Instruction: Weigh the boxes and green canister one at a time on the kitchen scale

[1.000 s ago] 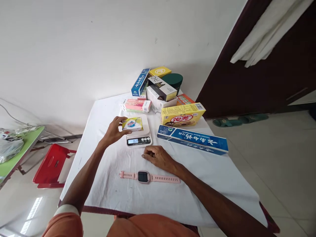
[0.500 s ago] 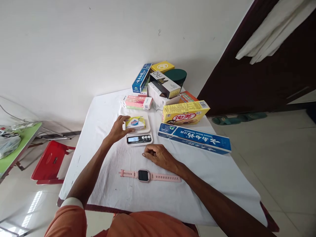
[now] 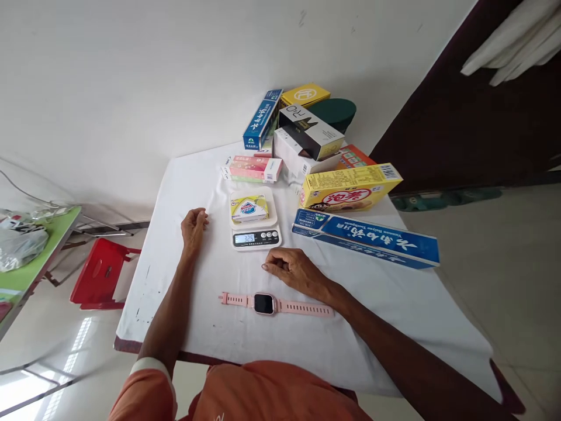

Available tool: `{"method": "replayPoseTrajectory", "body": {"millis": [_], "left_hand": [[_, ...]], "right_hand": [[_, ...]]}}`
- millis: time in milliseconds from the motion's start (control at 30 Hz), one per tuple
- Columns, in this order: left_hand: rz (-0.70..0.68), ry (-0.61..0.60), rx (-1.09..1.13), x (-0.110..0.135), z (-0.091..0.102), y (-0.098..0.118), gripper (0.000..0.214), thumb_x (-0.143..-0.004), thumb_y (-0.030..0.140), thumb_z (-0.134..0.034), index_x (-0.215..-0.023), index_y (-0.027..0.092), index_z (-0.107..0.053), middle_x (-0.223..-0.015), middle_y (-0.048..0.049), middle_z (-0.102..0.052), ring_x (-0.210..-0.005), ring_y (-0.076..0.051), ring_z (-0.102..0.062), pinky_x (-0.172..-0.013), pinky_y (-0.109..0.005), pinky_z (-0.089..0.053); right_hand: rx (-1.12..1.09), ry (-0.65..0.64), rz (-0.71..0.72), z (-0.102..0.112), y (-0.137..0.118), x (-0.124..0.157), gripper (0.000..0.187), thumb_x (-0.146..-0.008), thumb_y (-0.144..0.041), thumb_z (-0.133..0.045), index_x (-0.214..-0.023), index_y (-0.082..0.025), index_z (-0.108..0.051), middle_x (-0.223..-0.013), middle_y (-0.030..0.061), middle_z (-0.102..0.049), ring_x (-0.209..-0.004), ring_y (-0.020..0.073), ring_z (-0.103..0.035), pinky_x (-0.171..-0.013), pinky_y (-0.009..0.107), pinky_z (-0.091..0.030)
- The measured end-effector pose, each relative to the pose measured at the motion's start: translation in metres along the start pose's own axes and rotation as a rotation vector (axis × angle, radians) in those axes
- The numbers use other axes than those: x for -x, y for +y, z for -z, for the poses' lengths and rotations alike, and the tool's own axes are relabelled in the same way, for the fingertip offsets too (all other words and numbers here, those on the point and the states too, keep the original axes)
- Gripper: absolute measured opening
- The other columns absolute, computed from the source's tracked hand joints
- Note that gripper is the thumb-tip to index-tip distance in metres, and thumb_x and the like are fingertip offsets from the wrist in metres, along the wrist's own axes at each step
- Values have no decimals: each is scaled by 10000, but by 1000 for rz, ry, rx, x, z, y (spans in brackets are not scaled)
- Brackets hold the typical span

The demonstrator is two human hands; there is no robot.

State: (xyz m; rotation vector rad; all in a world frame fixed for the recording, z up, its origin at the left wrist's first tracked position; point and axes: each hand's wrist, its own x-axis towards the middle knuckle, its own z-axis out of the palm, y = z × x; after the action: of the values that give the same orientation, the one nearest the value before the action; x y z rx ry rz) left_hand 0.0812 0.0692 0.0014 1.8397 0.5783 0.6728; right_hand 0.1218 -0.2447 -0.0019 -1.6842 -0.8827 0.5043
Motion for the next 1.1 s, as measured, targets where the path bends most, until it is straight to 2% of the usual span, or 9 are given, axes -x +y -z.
{"method": "replayPoseTrajectory", "body": {"millis": [300,433,533,600,667,767,933,1033,1100], "left_hand": [[10,-16,-72,3,-3,6,328,-879,462,-644,-1035,180,-704,-885,-47,-708,-725,-147,-647,-645,-282,-520],[21,-26,-141,6,-3,10,342,-914,473,-613,-1069,179,-694,-925,-63,-709,-762,-167,-660,-689,-316,-538],[-127,-66,-268,12,-8,28,439,-903,523,-678,-1209,209,-665,-1144,-106,-704,-937,-220,-687,-777,-368,-565],[-324,-172,-353,15,-16,46,635,-845,556,-770,-1368,244,-593,-1354,-135,-631,-1160,-277,-652,-917,-429,-565],[-504,-333,-439,15,-26,65,835,-798,583,-822,-1497,270,-491,-1508,-155,-528,-1364,-332,-542,-1080,-499,-498],[-628,-561,-608,6,-42,87,928,-790,550,-838,-1565,265,-414,-1579,-170,-463,-1482,-383,-418,-1188,-563,-382],[-580,-784,-904,-15,-58,102,685,-831,348,-769,-1443,168,-517,-1345,-184,-624,-1321,-386,-550,-1121,-577,-403],[-584,-873,-937,-21,-58,104,473,-864,337,-719,-1294,197,-581,-1243,-136,-661,-1191,-331,-617,-1026,-517,-464],[-606,-868,-896,-27,-50,104,405,-872,338,-710,-1242,227,-586,-1208,-101,-673,-1153,-303,-633,-994,-482,-478]], "right_hand": [[-1,-7,-8,-1,2,-2,240,-922,-350,-649,-741,-193,-628,-674,-8,-604,-629,136,-533,-599,258,-411],[-2,-13,-28,0,-1,-1,240,-923,-353,-651,-745,-194,-630,-684,0,-620,-639,141,-544,-582,254,-417],[4,-10,-38,1,-2,0,247,-928,-363,-652,-748,-195,-634,-690,7,-632,-640,145,-547,-574,256,-423],[7,-16,-42,1,-3,0,250,-928,-374,-654,-755,-195,-641,-693,9,-640,-641,147,-551,-575,259,-426],[15,-18,-45,0,-2,-1,241,-924,-371,-655,-759,-196,-645,-699,10,-648,-641,147,-553,-582,262,-430],[37,-13,-43,0,-2,-1,234,-914,-351,-645,-738,-197,-630,-708,11,-655,-636,145,-551,-603,270,-435],[69,-27,-55,0,-4,-1,241,-915,-355,-619,-730,-202,-618,-719,19,-671,-636,158,-562,-615,288,-435],[86,-37,-51,1,-5,0,257,-931,-374,-605,-734,-207,-615,-710,18,-659,-633,165,-566,-614,295,-436],[91,-39,-49,1,-3,0,270,-939,-384,-597,-731,-211,-610,-700,15,-648,-625,167,-561,-607,297,-435]]}}
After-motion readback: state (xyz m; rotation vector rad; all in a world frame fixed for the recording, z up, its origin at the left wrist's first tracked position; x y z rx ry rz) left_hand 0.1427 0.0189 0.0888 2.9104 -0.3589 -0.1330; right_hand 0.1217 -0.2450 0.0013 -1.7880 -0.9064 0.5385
